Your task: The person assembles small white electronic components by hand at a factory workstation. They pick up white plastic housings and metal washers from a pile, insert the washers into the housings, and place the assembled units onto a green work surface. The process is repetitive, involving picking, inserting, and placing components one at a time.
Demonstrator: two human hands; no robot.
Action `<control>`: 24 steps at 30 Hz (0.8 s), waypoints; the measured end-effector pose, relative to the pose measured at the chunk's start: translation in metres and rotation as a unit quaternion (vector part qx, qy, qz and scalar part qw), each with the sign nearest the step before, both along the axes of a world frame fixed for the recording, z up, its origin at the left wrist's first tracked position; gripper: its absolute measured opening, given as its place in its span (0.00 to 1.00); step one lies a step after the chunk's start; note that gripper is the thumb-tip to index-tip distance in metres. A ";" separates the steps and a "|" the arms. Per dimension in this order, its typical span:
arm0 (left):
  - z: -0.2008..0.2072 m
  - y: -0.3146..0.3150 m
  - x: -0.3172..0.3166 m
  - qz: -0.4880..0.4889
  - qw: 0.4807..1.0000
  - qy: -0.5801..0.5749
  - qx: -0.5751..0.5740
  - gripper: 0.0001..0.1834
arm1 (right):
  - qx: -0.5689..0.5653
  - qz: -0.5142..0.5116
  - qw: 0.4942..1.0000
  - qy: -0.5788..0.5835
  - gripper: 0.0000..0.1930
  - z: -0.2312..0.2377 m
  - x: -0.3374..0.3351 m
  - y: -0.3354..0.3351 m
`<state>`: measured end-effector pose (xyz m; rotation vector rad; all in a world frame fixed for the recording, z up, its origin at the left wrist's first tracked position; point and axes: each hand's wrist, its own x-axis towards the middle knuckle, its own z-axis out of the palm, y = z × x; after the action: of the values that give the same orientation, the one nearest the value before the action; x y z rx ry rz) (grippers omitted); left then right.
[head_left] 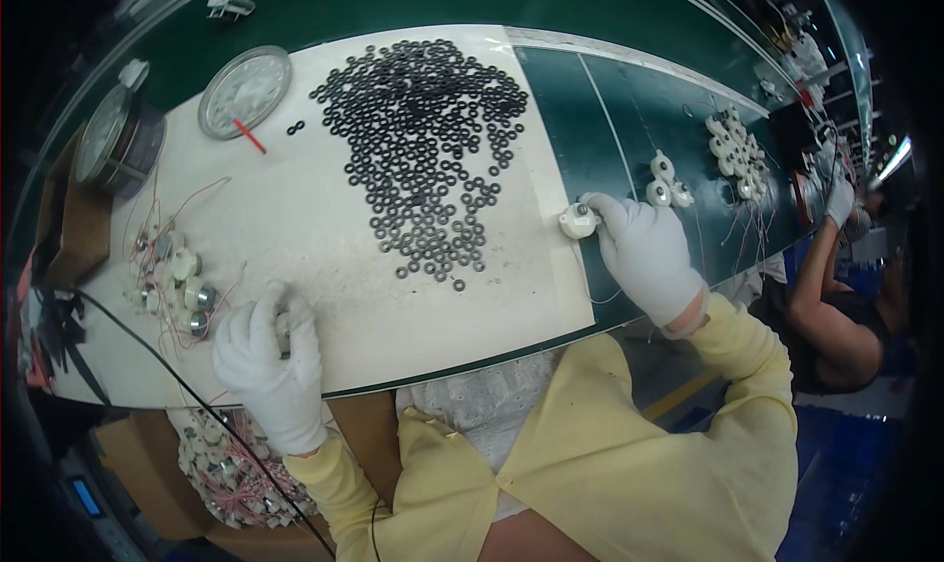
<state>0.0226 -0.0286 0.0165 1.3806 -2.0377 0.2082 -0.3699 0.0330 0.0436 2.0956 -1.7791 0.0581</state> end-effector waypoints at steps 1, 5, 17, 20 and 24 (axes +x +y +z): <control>0.000 0.000 0.001 -0.002 1.000 -0.001 0.000 0.14 | 0.016 -0.017 0.999 0.030 0.16 0.002 -0.002 0.010; -0.002 0.001 0.002 -0.009 1.000 0.001 0.001 0.14 | -0.005 0.008 1.000 -0.009 0.16 0.035 0.003 0.021; -0.011 0.002 0.011 -0.048 0.997 -0.031 -0.056 0.13 | 0.026 0.025 0.999 0.008 0.06 0.021 0.018 0.007; -0.008 0.009 0.010 -0.032 0.998 0.004 -0.054 0.15 | 0.029 0.005 1.000 0.005 0.02 0.020 -0.003 0.024; 0.001 0.019 0.010 -0.047 0.996 0.036 -0.059 0.17 | 0.040 -0.129 0.991 -0.014 0.09 0.034 -0.013 0.030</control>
<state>0.0330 -0.0097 0.0171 1.1998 -1.9918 0.2306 -0.3833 0.0626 0.0778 1.9067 -2.0865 -0.0570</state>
